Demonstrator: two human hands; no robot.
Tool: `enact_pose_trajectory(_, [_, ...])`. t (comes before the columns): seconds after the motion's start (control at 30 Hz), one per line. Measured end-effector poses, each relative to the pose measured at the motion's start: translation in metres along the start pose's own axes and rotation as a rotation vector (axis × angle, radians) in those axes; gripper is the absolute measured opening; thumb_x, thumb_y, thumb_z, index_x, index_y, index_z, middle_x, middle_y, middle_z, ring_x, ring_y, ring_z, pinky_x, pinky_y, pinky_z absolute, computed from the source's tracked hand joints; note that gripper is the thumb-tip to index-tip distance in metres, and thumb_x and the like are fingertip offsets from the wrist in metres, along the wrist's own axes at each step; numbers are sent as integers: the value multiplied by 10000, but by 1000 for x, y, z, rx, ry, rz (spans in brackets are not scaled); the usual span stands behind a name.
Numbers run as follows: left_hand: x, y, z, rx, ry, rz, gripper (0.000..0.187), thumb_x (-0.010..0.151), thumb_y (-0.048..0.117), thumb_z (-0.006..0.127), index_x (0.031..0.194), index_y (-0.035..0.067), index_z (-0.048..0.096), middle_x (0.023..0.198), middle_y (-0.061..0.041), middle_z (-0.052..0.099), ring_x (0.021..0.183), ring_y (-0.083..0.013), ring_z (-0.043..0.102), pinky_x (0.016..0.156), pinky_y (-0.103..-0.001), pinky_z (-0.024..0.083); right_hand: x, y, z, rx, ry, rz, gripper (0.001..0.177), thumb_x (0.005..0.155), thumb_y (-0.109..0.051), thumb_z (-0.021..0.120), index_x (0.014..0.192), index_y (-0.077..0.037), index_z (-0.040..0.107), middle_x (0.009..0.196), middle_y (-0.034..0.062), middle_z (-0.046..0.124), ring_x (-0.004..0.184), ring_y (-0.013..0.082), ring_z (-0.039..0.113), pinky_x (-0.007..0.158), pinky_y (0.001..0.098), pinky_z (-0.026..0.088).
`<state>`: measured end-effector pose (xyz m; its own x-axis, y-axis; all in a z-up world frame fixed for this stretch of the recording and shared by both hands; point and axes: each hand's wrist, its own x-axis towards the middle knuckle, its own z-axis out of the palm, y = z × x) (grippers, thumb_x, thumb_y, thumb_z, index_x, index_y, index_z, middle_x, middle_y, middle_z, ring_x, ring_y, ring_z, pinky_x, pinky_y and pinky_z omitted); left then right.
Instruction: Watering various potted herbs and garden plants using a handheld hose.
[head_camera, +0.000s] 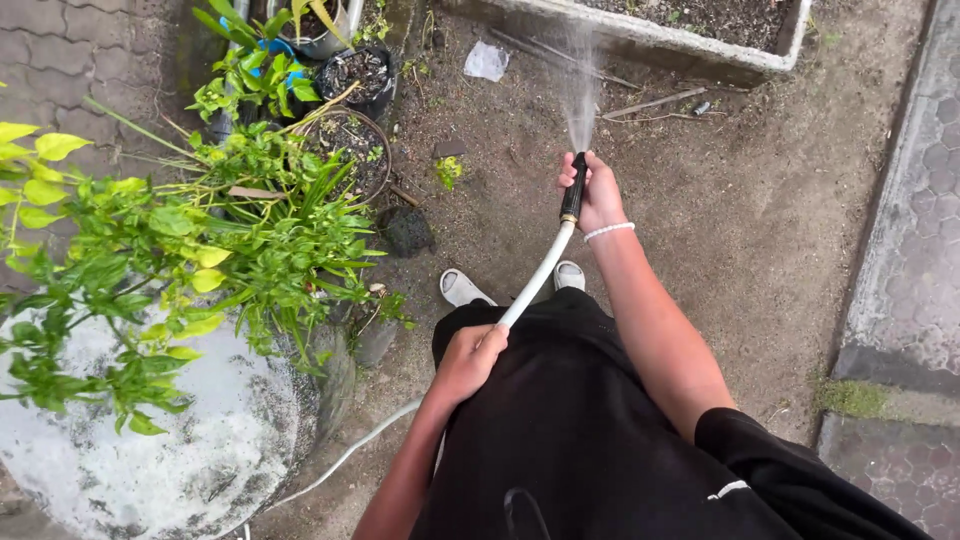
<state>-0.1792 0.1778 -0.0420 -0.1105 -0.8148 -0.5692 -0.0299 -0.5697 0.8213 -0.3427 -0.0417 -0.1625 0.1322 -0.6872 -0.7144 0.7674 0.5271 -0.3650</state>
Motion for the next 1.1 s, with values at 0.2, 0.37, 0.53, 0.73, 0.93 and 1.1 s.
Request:
enact_pose_trajectory(0.2, [26, 14, 60, 41, -47, -21, 369, 796, 230, 462, 450, 155, 356, 410, 35, 291, 447, -90, 311, 435, -222, 281, -19, -65, -52, 82, 110, -83, 202, 904, -201, 367, 973, -12, 382, 807, 61, 513, 579, 86, 433, 476, 163, 380])
enact_pose_trajectory(0.37, [47, 16, 113, 95, -111, -30, 359, 796, 242, 437, 456, 172, 344, 406, 36, 261, 439, -90, 269, 427, -226, 261, -43, -107, -74, -16, 101, -153, 226, 879, -252, 395, 859, -27, 404, 697, 17, 416, 547, 61, 385, 432, 128, 343])
enact_pose_trajectory(0.53, [54, 8, 155, 90, -127, -28, 376, 806, 243, 435, 451, 168, 336, 404, 38, 259, 441, -80, 253, 425, -211, 256, -53, -136, -92, 11, 73, -164, 210, 862, -226, 422, 801, -25, 411, 656, 16, 396, 496, 45, 369, 384, 114, 319])
enact_pose_trajectory(0.73, [50, 2, 200, 59, -91, -46, 353, 791, 216, 437, 463, 177, 312, 410, 43, 247, 453, -84, 241, 429, -208, 245, -40, -156, -128, 19, 33, -82, 181, 883, -216, 377, 835, -42, 369, 658, 6, 404, 454, 35, 343, 352, 126, 297])
enact_pose_trajectory(0.93, [42, -1, 223, 45, -35, -36, 356, 788, 184, 437, 453, 162, 320, 390, 34, 254, 436, -82, 232, 421, -211, 239, -33, -154, -143, -38, -30, 11, 194, 884, -237, 356, 840, -50, 377, 662, -19, 393, 459, 18, 344, 352, 115, 302])
enact_pose_trajectory(1.1, [28, -9, 232, 25, 54, -31, 355, 805, 185, 437, 463, 143, 356, 393, 23, 266, 455, -88, 236, 438, -221, 246, -33, -137, -121, -72, -116, 150, 191, 880, -231, 384, 845, -43, 371, 672, -3, 390, 455, 27, 343, 352, 115, 297])
